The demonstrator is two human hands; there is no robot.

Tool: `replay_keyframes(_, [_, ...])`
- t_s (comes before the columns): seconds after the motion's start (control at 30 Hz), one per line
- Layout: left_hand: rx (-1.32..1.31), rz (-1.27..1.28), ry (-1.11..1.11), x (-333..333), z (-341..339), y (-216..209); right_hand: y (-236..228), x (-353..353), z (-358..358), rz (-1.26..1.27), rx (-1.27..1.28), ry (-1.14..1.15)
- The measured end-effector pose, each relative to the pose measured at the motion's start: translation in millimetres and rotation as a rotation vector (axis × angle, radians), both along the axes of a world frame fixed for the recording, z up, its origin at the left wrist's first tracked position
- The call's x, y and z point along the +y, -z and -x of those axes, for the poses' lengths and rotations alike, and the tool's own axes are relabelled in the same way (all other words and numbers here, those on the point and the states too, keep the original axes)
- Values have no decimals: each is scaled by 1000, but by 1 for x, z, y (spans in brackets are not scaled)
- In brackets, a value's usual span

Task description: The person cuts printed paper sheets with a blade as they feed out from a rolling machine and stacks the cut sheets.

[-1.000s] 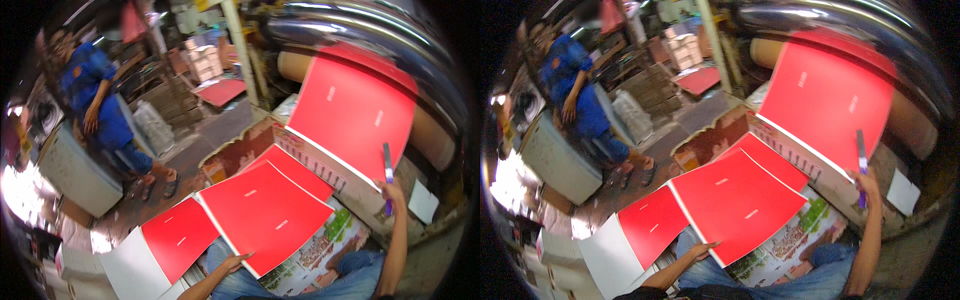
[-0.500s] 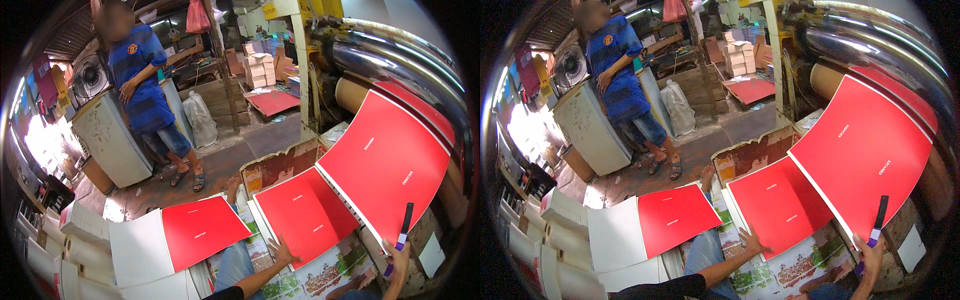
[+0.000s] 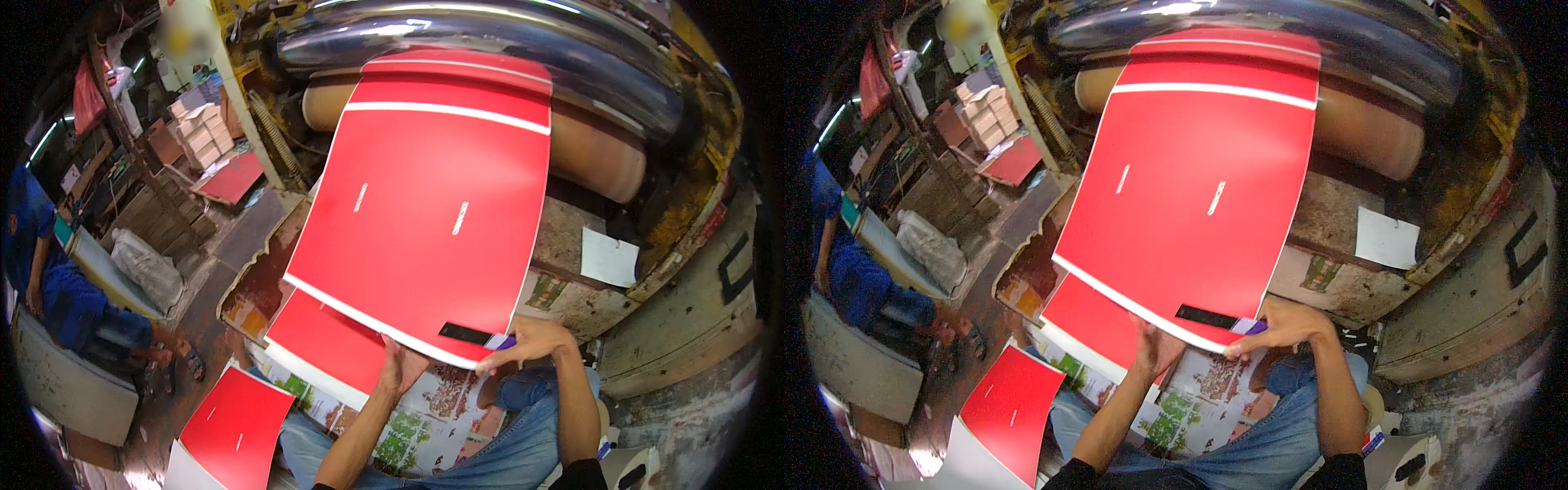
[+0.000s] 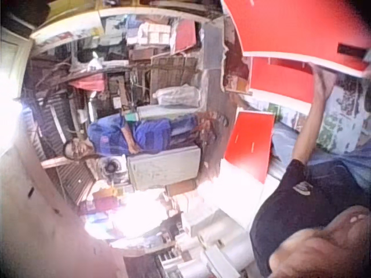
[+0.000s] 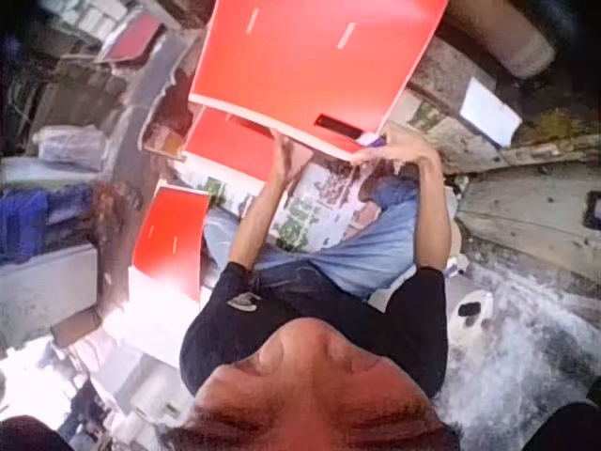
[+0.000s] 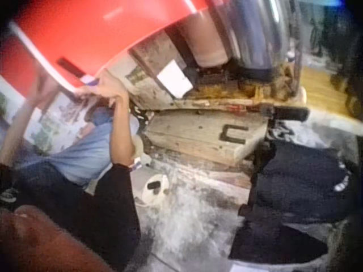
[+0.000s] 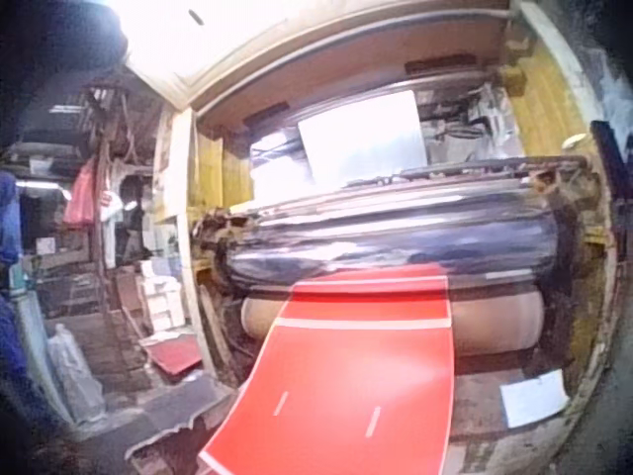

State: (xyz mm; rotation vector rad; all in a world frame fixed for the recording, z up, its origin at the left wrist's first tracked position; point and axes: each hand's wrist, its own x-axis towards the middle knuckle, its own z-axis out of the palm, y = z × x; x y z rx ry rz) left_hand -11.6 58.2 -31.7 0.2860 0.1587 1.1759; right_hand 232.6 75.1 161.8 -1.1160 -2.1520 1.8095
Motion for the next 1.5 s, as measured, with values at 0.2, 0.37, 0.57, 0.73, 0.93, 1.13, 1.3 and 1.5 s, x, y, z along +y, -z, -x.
replay_keyframes(0.2, [370, 158, -286, -14, -23, -40, -31, 4, -63, 174, -210, 26])
replay_keyframes(0.37, [484, 180, -267, -48, 5, -40, -46, 54, -77, -459, 326, 938])
replay_keyframes(0.57, [472, 276, -226, -78, 18, -59, -23, 144, -102, -704, 159, 1145])
replay_keyframes(0.73, [492, 385, -237, -100, 32, -61, 16, 134, -98, -566, 134, 1062])
replay_keyframes(0.93, [481, 386, -252, -128, 46, -49, 1, 111, -74, -1620, -221, 985])
replay_keyframes(1.13, [694, 313, -360, -159, 48, -51, 19, 127, -74, -1748, -224, 602])
replay_keyframes(1.3, [1023, 419, -179, -161, 84, 10, 0, 115, -66, -1615, -83, 706])
replay_keyframes(1.5, [1036, 480, -383, -179, 140, 101, -13, 87, -40, -1303, -154, 617])
